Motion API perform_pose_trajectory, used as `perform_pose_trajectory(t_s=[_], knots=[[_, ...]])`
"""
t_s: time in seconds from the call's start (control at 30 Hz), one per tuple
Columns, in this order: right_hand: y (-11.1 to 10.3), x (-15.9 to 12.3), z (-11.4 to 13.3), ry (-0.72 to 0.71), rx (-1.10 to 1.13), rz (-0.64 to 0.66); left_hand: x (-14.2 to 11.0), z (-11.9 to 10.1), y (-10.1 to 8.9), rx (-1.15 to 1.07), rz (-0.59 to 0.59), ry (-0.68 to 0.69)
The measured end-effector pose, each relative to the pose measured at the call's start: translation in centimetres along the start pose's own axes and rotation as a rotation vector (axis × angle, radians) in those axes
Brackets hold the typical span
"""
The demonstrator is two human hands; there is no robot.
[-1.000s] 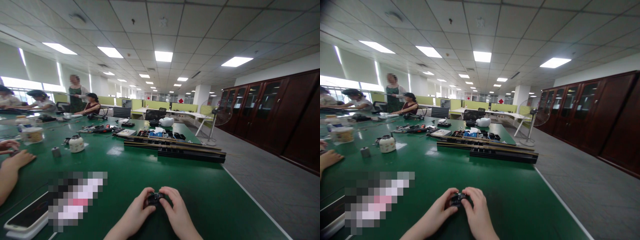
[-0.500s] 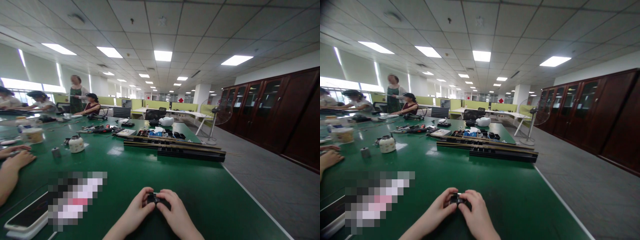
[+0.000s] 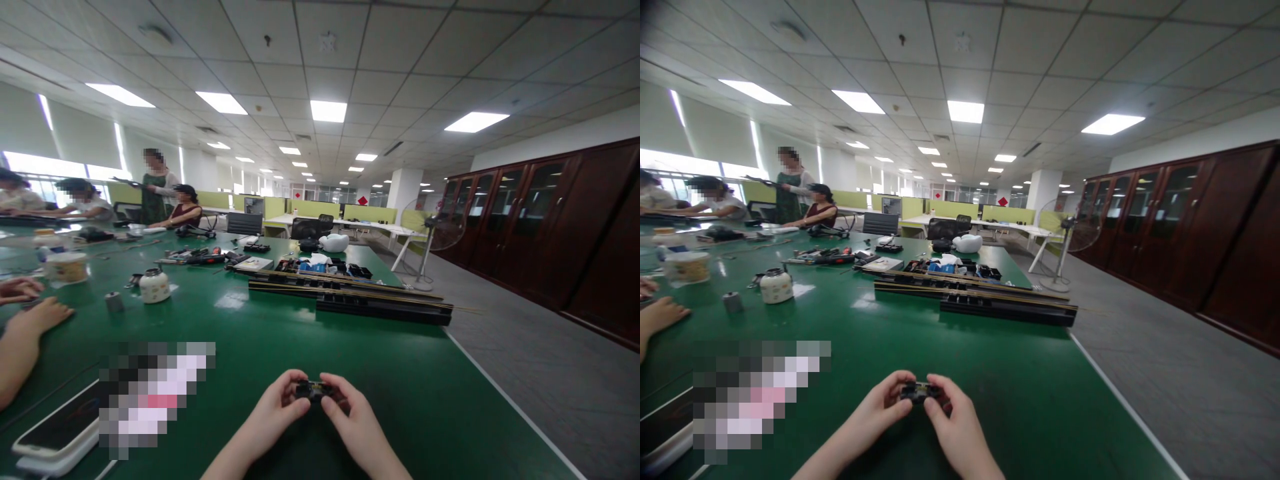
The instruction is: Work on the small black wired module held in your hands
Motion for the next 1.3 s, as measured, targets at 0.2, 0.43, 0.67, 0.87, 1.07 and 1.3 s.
perform_pose_trajectory(t_s=[0.2,0.43,0.67,0.87,1.07,1.3], knots=[[0.0,0.0,0.2,-0.034,0.067,-0.045,0.1,0.0,-0.2,-0.084,-0.001,-0.019],[0.1,0.2,-0.1,-0.063,0.086,-0.088,0.0,-0.3,0.0,-0.084,0.012,0.011],[0.1,0.0,0.4,-0.133,0.047,-0.036,0.1,-0.3,0.0,-0.091,-0.004,0.038],[0.0,-0.4,1.2,-0.174,-0.038,0.027,0.2,0.5,0.0,-0.122,0.01,0.047],[0.0,-0.5,1.4,-0.177,-0.04,0.034,0.3,1.0,0.0,-0.151,0.025,0.006],[0.3,-0.4,0.3,-0.069,-0.011,-0.01,0.1,0.5,0.0,-0.147,0.02,0.03]])
Point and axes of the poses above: each hand's wrist, its own x-axis towards the middle knuckle, its own y-axis out of the palm, z = x × y, the point moved 1 cm from there along x, towards the middle knuckle, and after that the axes turned 6 degrees about x, right-handed, at the moved point
